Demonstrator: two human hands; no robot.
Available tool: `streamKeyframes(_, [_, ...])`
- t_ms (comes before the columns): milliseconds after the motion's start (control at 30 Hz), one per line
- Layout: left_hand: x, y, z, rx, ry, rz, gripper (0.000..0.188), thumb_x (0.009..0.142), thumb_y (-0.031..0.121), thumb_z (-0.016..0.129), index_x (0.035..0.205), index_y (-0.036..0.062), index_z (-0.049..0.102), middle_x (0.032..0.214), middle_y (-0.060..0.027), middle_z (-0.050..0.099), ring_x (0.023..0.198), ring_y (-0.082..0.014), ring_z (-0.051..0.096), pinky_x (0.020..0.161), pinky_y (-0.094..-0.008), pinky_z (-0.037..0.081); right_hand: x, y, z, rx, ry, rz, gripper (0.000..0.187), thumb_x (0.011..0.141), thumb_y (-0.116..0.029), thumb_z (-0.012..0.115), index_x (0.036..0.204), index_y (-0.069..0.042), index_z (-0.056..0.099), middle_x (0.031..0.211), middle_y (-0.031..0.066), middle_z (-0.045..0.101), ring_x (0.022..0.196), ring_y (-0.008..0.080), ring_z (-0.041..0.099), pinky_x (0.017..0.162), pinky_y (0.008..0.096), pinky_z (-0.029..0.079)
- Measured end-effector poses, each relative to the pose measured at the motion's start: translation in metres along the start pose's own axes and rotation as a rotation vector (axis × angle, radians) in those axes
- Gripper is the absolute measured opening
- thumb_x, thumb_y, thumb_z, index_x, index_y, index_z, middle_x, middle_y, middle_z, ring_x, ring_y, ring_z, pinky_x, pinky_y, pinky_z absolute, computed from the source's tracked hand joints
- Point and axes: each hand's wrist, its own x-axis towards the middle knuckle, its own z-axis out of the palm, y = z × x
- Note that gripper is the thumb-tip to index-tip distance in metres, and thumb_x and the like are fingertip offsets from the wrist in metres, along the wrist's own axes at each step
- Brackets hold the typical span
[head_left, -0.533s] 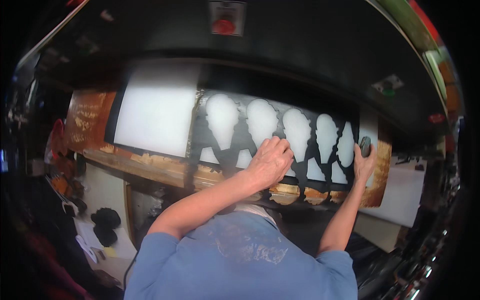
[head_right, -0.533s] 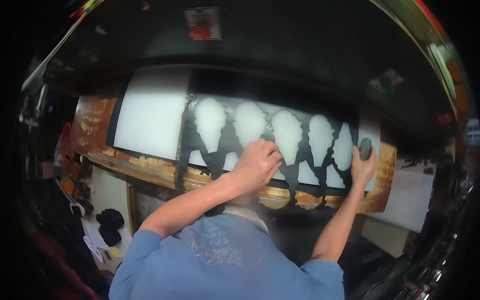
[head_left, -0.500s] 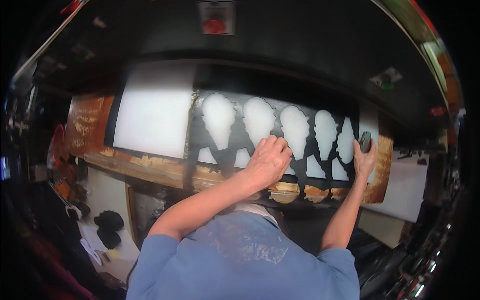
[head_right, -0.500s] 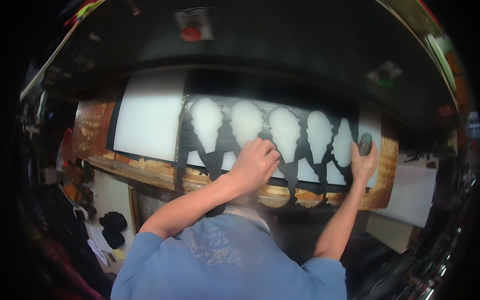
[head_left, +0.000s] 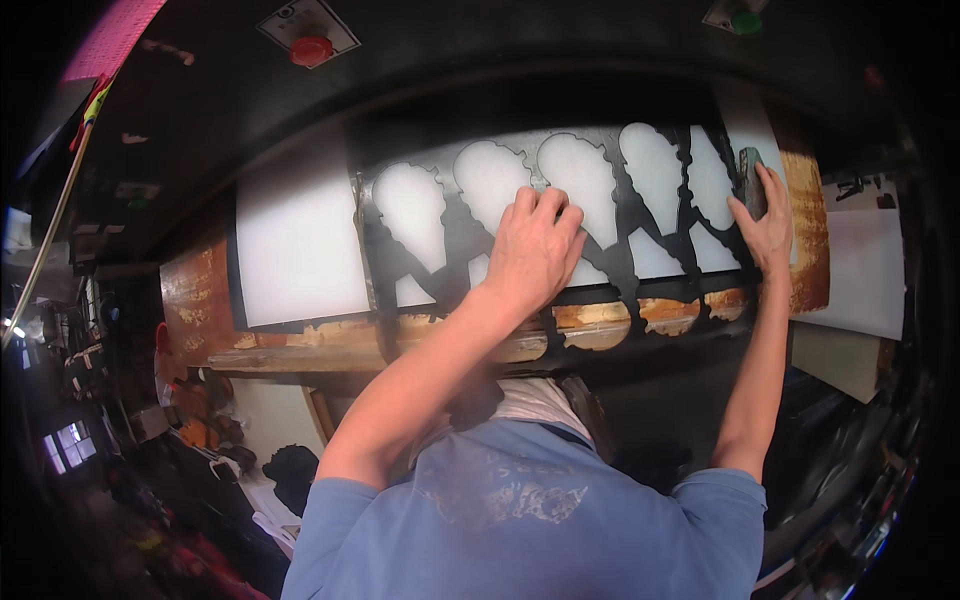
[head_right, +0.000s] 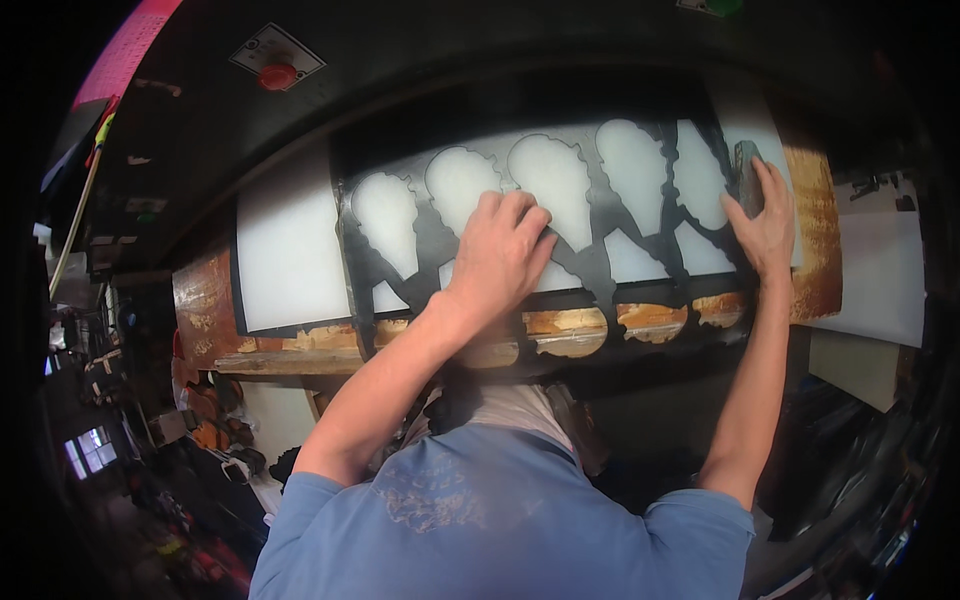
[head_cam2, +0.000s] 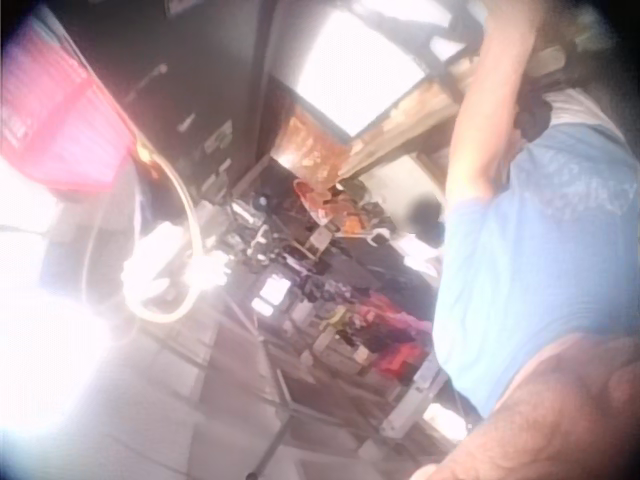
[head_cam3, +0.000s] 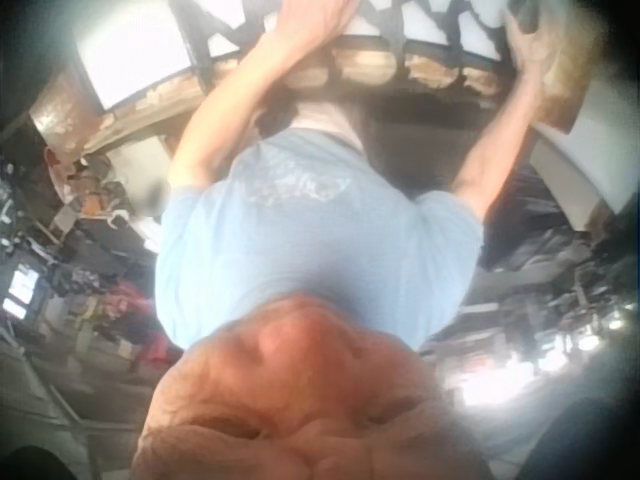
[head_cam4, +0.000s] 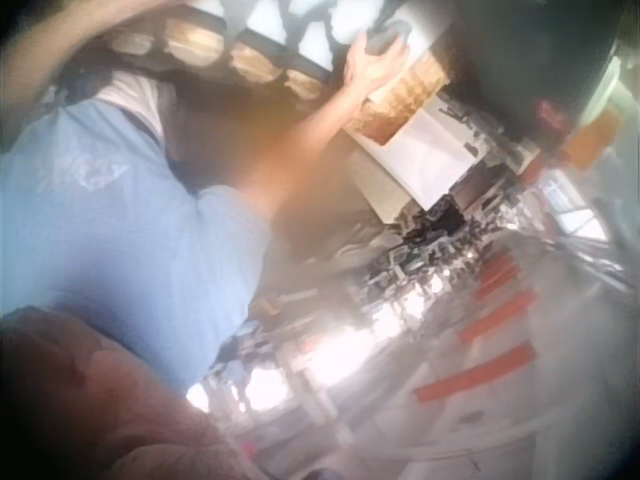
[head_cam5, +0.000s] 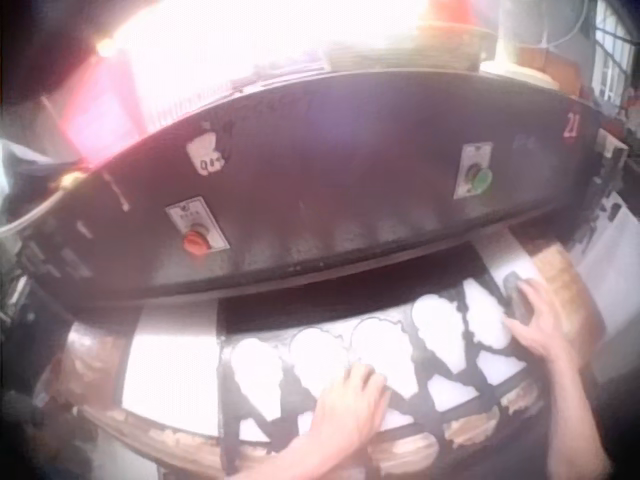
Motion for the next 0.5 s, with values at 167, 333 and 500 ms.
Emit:
streamKeyframes(167, [0.008,-0.001,0.007,0.009,0.044,0.033,0.013,0.091,0.013,0.080,0.098,0.0051,0.071,0.102,-0.0114,0.065,0.091,-0.0334,0.059,0.080,-0.0434,0.054,0.003,-0.002,0.008,0.006,0.071,0.049,0.079,0.089,-0.037,0.082,0.158,-0.009,0.057,0.165,0.0242,0.050,0.152,0.0425,0.047,0.126,0.0496,0.039])
streamKeyframes(333, [0.009,0.002,0.002,-0.007,0.023,0.076,0.012,0.093,0.013,0.079,0.090,0.0059,0.070,0.090,-0.0101,0.062,0.083,-0.0324,0.061,0.076,-0.0429,0.053,-0.001,0.007,-0.018,0.064,-0.152,-0.046,0.091,0.084,-0.035,0.085,0.164,-0.012,0.050,0.173,0.0232,0.039,0.158,0.0427,0.039,0.130,0.0505,0.034])
streamKeyframes(500, [-0.003,0.009,-0.002,0.028,-0.013,0.106,0.021,0.094,0.019,0.079,0.079,0.0083,0.069,0.084,-0.0093,0.060,0.079,-0.0290,0.058,0.072,-0.0400,0.052,-0.003,0.016,-0.024,0.081,-0.161,-0.150,0.088,0.080,-0.027,0.084,0.161,-0.013,0.054,0.171,0.0228,0.042,0.157,0.0425,0.041,0.129,0.0492,0.036])
